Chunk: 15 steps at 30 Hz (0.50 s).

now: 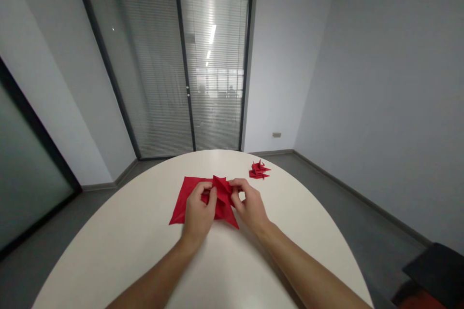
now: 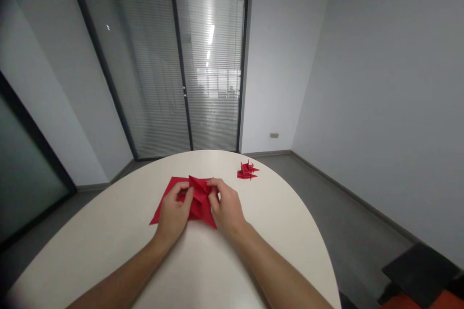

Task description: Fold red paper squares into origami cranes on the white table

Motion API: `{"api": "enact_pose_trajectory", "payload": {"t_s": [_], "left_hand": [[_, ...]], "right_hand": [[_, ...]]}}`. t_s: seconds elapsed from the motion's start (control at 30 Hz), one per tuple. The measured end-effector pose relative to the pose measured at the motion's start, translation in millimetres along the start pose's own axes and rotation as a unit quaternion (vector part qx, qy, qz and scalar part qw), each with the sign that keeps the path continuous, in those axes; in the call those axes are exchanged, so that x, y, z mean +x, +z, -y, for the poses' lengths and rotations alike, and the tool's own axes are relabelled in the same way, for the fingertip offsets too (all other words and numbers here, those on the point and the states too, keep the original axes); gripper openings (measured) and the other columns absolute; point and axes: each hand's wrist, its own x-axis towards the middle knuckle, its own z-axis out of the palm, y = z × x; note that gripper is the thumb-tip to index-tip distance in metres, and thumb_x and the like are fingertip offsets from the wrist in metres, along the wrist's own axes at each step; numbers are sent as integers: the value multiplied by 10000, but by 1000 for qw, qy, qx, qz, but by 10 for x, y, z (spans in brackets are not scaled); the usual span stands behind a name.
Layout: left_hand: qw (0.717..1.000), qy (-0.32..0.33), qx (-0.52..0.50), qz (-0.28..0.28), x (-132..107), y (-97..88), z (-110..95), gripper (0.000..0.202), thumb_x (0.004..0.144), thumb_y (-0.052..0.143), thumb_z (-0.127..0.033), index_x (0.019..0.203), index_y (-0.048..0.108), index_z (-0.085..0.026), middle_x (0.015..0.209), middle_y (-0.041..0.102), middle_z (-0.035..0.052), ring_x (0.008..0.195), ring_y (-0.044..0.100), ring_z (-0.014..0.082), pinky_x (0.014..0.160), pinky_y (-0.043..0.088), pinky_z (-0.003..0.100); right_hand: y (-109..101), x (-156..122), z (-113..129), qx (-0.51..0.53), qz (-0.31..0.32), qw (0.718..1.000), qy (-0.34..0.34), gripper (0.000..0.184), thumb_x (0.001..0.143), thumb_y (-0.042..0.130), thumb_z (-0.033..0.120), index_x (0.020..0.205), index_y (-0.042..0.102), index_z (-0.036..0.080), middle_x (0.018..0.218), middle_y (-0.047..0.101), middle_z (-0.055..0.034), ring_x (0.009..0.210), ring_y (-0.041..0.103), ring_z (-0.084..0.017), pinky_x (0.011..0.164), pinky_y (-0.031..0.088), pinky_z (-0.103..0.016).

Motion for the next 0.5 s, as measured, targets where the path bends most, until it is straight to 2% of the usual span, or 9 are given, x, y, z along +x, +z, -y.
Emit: {"api": "enact_pose_trajectory", "payload": {"t_s": [0.13,0.23,0.33,0.5], "left_hand": [[1000,-19,-5,-2,-5,4,-13,163,929,543,-342,917,631,-205,893,680,36,788,648,199,740,530,319],[1000,-22,-12,-6,-5,5,-13,174,928,542,-356,913,627,-205,896,679,35,781,649,196,717,529,309],[999,-28,-17,-6,-1,0,-7,186,929,540,-370,912,626,-206,889,679,32,771,650,195,679,523,294],[1000,-27,-9,-9,8,-22,3,188,928,538,-370,913,628,-206,876,688,34,760,654,200,690,521,304]], "right_hand": [[-18,7,6,8,7,1000,-14,223,922,454,147,1034,631,227,1021,719,-52,916,669,-198,835,534,-343],[-34,10,35,4,17,999,-27,181,910,567,221,1083,622,222,1038,707,-62,933,659,-207,844,532,-346],[-33,10,39,-4,17,999,-33,218,877,622,226,1095,618,220,1046,707,-63,925,655,-208,833,531,-345],[-35,33,37,-19,-26,999,-33,98,916,546,177,957,623,221,966,708,-56,876,642,-202,790,521,-347]]}}
